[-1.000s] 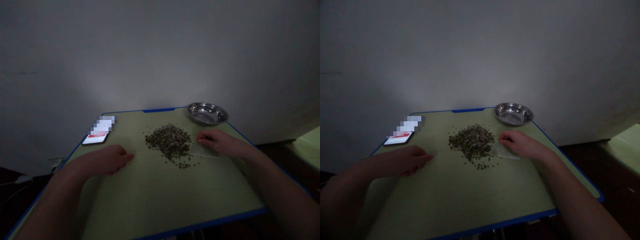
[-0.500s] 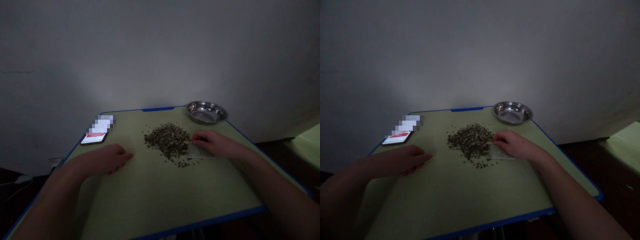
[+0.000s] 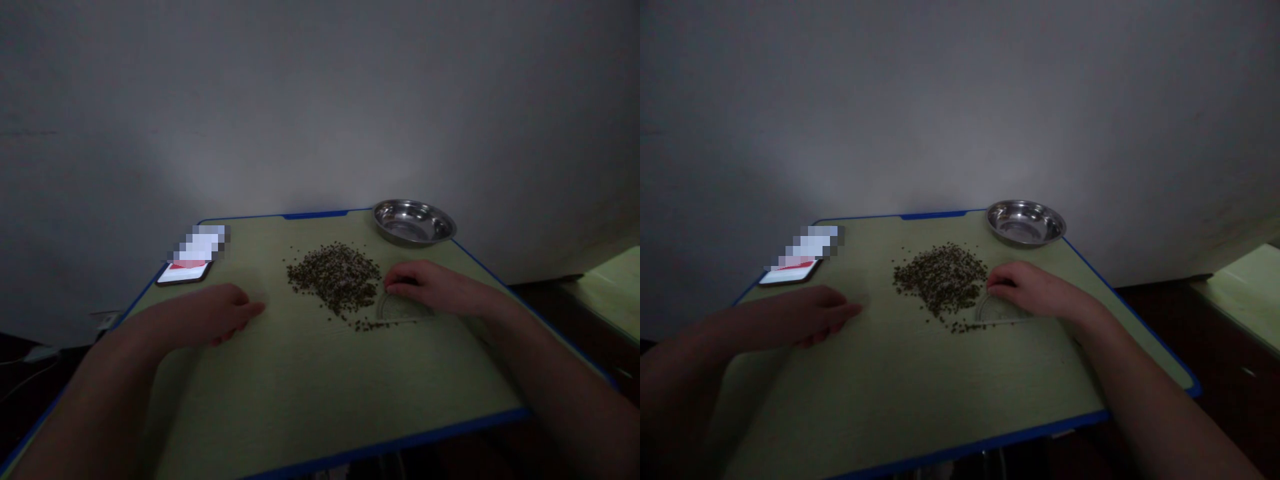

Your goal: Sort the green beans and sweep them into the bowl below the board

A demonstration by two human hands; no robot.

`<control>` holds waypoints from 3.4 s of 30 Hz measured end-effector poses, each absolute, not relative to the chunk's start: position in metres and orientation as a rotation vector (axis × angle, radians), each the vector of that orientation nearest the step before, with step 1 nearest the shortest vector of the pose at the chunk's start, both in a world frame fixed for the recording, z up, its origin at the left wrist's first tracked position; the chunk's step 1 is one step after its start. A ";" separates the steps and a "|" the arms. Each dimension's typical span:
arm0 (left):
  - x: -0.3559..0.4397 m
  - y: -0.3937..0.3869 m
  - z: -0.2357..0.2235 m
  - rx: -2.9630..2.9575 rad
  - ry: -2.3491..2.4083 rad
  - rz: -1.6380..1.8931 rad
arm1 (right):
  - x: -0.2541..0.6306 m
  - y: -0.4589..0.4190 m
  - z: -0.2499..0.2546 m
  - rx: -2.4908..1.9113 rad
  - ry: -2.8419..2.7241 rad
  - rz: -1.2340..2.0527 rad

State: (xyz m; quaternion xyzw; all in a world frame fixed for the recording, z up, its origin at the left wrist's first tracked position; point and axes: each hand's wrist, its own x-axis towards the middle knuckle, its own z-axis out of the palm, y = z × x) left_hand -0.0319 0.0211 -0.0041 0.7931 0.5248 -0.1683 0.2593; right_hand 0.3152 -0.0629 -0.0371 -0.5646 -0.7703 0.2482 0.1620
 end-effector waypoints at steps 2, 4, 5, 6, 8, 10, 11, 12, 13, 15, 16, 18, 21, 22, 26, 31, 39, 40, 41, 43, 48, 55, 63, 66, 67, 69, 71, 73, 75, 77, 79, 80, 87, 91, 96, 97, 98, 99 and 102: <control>-0.032 0.022 -0.005 2.146 1.417 -0.444 | 0.316 -0.064 -0.037 -1.621 -2.214 0.711; -0.032 0.022 -0.006 2.144 1.415 -0.440 | 0.316 -0.066 -0.036 -1.639 -2.223 0.711; -0.032 0.022 -0.006 2.146 1.412 -0.441 | 0.316 -0.068 -0.037 -1.658 -2.220 0.711; -0.031 0.022 -0.006 2.149 1.407 -0.441 | 0.317 -0.071 -0.037 -1.678 -2.209 0.710; -0.030 0.021 -0.005 2.158 1.396 -0.438 | 0.317 -0.077 -0.038 -1.708 -2.170 0.703; -0.030 0.020 -0.004 2.163 1.390 -0.431 | 0.317 -0.085 -0.039 -1.725 -2.124 0.676; -0.029 0.020 -0.004 2.163 1.390 -0.428 | 0.316 -0.089 -0.040 -1.727 -2.104 0.658; -0.029 0.020 -0.005 2.162 1.390 -0.426 | 0.316 -0.093 -0.041 -1.728 -2.089 0.642; -0.030 0.021 -0.005 2.162 1.391 -0.424 | 0.315 -0.097 -0.042 -1.731 -2.077 0.629; -0.030 0.021 -0.006 2.157 1.398 -0.423 | 0.314 -0.104 -0.043 -1.742 -2.053 0.612; -0.031 0.022 -0.007 2.154 1.400 -0.425 | 0.314 -0.108 -0.044 -1.750 -2.041 0.601; -0.031 0.022 -0.008 2.152 1.406 -0.430 | 0.313 -0.114 -0.045 -1.771 -2.009 0.577; -0.031 0.023 -0.008 2.156 1.410 -0.442 | 0.314 -0.121 -0.043 -1.780 -1.962 0.571; -0.031 0.023 -0.008 2.156 1.412 -0.440 | 0.315 -0.123 -0.042 -1.781 -1.946 0.577; -0.030 0.023 -0.009 2.157 1.403 -0.425 | 0.315 -0.131 -0.035 -1.807 -1.900 0.547; -0.030 0.023 -0.009 2.151 1.388 -0.427 | 0.314 -0.136 -0.033 -1.818 -1.942 0.468; -0.029 0.020 -0.005 2.142 1.397 -0.413 | 0.308 -0.135 -0.034 -1.819 -2.000 0.360; -0.029 0.020 -0.005 2.143 1.391 -0.409 | 0.308 -0.135 -0.034 -1.824 -2.007 0.366; -0.029 0.020 -0.005 2.143 1.385 -0.407 | 0.307 -0.136 -0.035 -1.828 -2.012 0.371; -0.029 0.020 -0.006 2.147 1.375 -0.408 | 0.307 -0.138 -0.037 -1.831 -2.016 0.377; -0.027 0.020 -0.004 2.138 1.387 -0.432 | 0.306 -0.139 -0.039 -1.832 -2.037 0.360; -0.028 0.020 -0.005 2.130 1.375 -0.425 | 0.305 -0.131 -0.041 -1.846 -2.033 0.299; -0.030 0.021 -0.007 2.140 1.378 -0.419 | 0.301 -0.129 -0.040 -1.818 -2.040 0.314; -0.029 0.020 -0.006 2.127 1.379 -0.419 | 0.298 -0.127 -0.040 -1.812 -2.043 0.305; -0.029 0.020 -0.006 2.129 1.382 -0.416 | 0.297 -0.126 -0.040 -1.818 -2.038 0.290; -0.029 0.019 -0.006 2.138 1.387 -0.415 | 0.295 -0.125 -0.041 -1.838 -2.022 0.257; -0.029 0.019 -0.005 2.142 1.378 -0.419 | 0.293 -0.125 -0.041 -1.851 -2.008 0.235; -0.029 0.019 -0.005 2.141 1.372 -0.427 | 0.290 -0.125 -0.041 -1.851 -2.003 0.228; -0.028 0.019 -0.006 2.147 1.379 -0.428 | 0.286 -0.126 -0.041 -1.851 -2.004 0.226; -0.029 0.019 -0.006 2.152 1.382 -0.420 | 0.282 -0.127 -0.041 -1.862 -2.008 0.205; -0.029 0.020 -0.007 2.155 1.372 -0.411 | 0.279 -0.127 -0.042 -1.880 -2.007 0.158; -0.030 0.020 -0.007 2.156 1.365 -0.408 | 0.278 -0.128 -0.042 -1.889 -2.005 0.132; -0.030 0.019 -0.007 2.149 1.370 -0.398 | 0.287 -0.128 -0.040 -1.929 -1.993 0.019; -0.029 0.019 -0.006 2.136 1.370 -0.400 | 0.296 -0.130 -0.040 -1.961 -1.972 0.015; -0.030 0.021 -0.008 2.141 1.373 -0.402 | 0.294 -0.131 -0.044 -1.954 -1.943 0.076; -0.030 0.021 -0.009 2.141 1.373 -0.399 | 0.292 -0.130 -0.044 -1.949 -1.942 0.090; -0.031 0.021 -0.009 2.139 1.373 -0.404 | 0.290 -0.130 -0.044 -1.943 -1.943 0.101; -0.032 0.020 -0.009 2.145 1.369 -0.394 | 0.288 -0.130 -0.044 -1.939 -1.945 0.106; -0.033 0.015 -0.008 2.187 1.337 -0.290 | 0.281 -0.129 -0.044 -1.929 -1.951 0.094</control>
